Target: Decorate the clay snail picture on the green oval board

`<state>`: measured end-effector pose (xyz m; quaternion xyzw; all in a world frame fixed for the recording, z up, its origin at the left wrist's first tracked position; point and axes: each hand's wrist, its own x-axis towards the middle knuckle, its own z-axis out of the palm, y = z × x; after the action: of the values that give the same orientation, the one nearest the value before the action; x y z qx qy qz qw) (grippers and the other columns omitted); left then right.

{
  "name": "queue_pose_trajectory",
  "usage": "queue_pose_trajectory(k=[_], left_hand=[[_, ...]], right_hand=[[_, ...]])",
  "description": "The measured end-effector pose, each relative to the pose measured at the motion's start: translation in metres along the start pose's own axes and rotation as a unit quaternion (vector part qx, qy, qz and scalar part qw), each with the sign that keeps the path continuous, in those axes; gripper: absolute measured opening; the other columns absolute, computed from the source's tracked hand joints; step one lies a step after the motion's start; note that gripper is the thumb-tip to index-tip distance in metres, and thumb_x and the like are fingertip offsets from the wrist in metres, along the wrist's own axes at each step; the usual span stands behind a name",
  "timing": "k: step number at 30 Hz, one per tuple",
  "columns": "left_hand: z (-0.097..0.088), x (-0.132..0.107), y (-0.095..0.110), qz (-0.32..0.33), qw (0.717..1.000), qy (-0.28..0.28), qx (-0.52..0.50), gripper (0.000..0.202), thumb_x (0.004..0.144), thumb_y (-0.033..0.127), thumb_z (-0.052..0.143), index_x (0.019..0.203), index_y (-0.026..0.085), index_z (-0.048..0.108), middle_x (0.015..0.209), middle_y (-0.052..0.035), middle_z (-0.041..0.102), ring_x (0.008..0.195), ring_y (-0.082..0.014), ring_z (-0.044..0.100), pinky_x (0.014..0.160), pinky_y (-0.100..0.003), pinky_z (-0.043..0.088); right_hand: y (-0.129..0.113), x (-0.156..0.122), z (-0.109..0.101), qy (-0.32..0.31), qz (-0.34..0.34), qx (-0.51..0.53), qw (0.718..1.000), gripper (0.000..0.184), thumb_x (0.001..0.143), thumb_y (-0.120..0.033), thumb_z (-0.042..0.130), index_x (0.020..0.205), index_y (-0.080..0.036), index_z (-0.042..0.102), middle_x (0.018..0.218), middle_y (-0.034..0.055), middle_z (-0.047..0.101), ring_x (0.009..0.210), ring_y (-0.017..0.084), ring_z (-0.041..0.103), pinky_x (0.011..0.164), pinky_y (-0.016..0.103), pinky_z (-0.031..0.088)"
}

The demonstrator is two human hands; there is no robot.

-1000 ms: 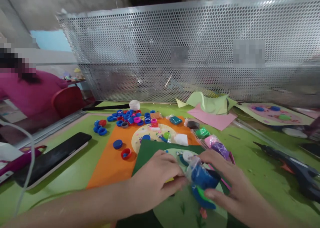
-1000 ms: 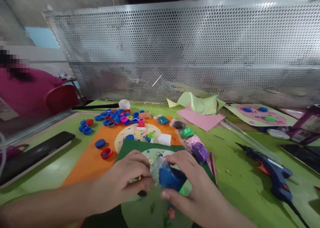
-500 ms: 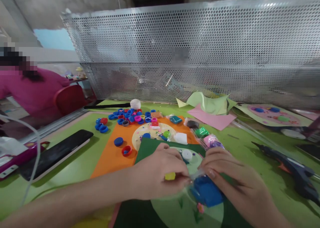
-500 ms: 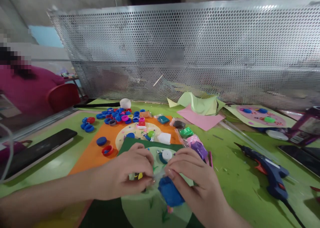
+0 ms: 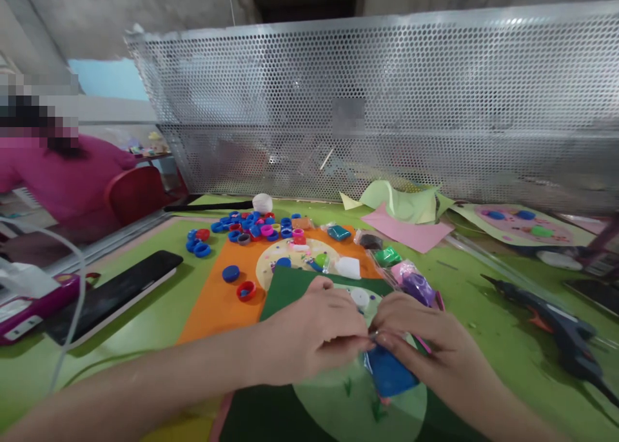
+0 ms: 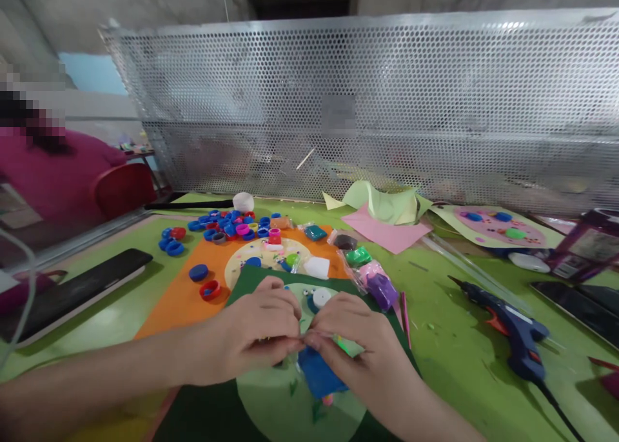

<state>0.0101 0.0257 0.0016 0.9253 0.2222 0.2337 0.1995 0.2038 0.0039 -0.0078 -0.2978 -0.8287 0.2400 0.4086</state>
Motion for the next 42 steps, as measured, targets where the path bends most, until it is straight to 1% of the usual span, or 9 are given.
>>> queue_pose_trajectory(k=[4,9,12,18,20,24,30,36,42], left_hand=[[-0.004,0.003,-0.001,-0.016,1.0,-0.003,-0.009,0.025,0.086,0.018,0.048,0.061,0.016,0.043,0.06,0.004,0.047,0.064,-0.011,0.047,0.074,-0.03,0.033],[-0.015,0.006,-0.005,-0.042,0.998,0.005,-0.044,0.02,0.09,0.025,0.047,0.072,0.016,0.053,0.069,0.0008,0.056,0.066,-0.0104,0.05,0.062,-0.021,0.037],[-0.017,0.005,-0.008,-0.049,0.997,0.013,-0.064,0.017,0.088,0.019,0.046,0.073,0.016,0.053,0.069,0.0011,0.054,0.065,-0.0098,0.048,0.062,-0.02,0.037],[-0.018,0.002,-0.011,-0.036,0.992,0.021,-0.117,0.016,0.085,0.013,0.046,0.07,0.016,0.051,0.067,0.0032,0.05,0.063,-0.0082,0.045,0.06,-0.018,0.037],[-0.019,0.002,-0.01,-0.031,0.991,0.017,-0.128,0.016,0.084,0.013,0.047,0.069,0.016,0.051,0.068,0.0028,0.05,0.064,-0.0083,0.046,0.061,-0.019,0.038],[-0.017,0.002,-0.008,-0.048,0.99,0.001,-0.132,0.017,0.083,0.011,0.047,0.066,0.016,0.048,0.067,0.0031,0.049,0.063,-0.0083,0.045,0.06,-0.019,0.036],[-0.007,0.006,-0.009,-0.043,0.989,-0.02,-0.14,0.027,0.089,0.024,0.048,0.063,0.016,0.043,0.063,0.0039,0.042,0.061,-0.0087,0.04,0.058,-0.019,0.034],[-0.003,0.002,-0.006,-0.008,0.987,-0.005,-0.159,0.023,0.088,0.016,0.049,0.065,0.017,0.045,0.066,0.0033,0.043,0.066,-0.0096,0.041,0.064,-0.019,0.035],[0.002,-0.003,-0.009,-0.035,0.988,0.03,-0.149,0.024,0.087,0.025,0.052,0.065,0.017,0.046,0.062,0.0046,0.041,0.059,-0.0088,0.04,0.058,-0.019,0.033]], right_hand=[[0.0,0.0,-0.002,0.02,-0.029,-0.048,0.998,0.019,0.086,-0.013,0.05,0.072,-0.019,0.061,0.07,0.0007,0.062,0.07,0.015,0.057,0.066,0.027,0.048],[0.006,0.001,-0.006,0.091,0.064,-0.079,0.991,0.018,0.086,-0.023,0.048,0.074,-0.021,0.062,0.071,0.0011,0.066,0.064,0.015,0.061,0.058,0.022,0.051],[0.005,0.003,-0.006,0.064,0.066,-0.048,0.995,0.018,0.084,-0.023,0.048,0.077,-0.021,0.064,0.072,0.0008,0.067,0.063,0.015,0.062,0.056,0.021,0.052],[0.007,0.002,-0.006,0.015,0.094,0.012,0.995,0.018,0.084,-0.029,0.053,0.092,-0.024,0.069,0.091,0.0032,0.069,0.083,0.019,0.065,0.073,0.027,0.055],[0.009,0.001,-0.006,0.011,0.108,0.024,0.994,0.02,0.086,-0.03,0.051,0.092,-0.024,0.07,0.09,0.0025,0.07,0.083,0.019,0.065,0.073,0.027,0.054],[0.009,0.0,-0.003,0.003,0.076,0.055,0.996,0.023,0.09,-0.028,0.047,0.086,-0.023,0.069,0.083,0.0026,0.067,0.079,0.017,0.062,0.068,0.025,0.052],[0.006,-0.003,0.005,-0.027,0.084,0.01,0.996,0.035,0.093,-0.031,0.042,0.067,-0.02,0.062,0.068,0.0027,0.061,0.071,0.018,0.06,0.063,0.027,0.051],[0.003,-0.007,0.006,-0.024,0.048,-0.016,0.998,0.028,0.093,-0.031,0.038,0.08,-0.024,0.061,0.074,0.0016,0.064,0.07,0.016,0.061,0.064,0.024,0.052],[0.005,-0.006,0.003,-0.076,0.07,0.0,0.995,0.03,0.096,-0.027,0.032,0.077,-0.02,0.054,0.074,0.0015,0.059,0.071,0.015,0.056,0.066,0.025,0.047]])
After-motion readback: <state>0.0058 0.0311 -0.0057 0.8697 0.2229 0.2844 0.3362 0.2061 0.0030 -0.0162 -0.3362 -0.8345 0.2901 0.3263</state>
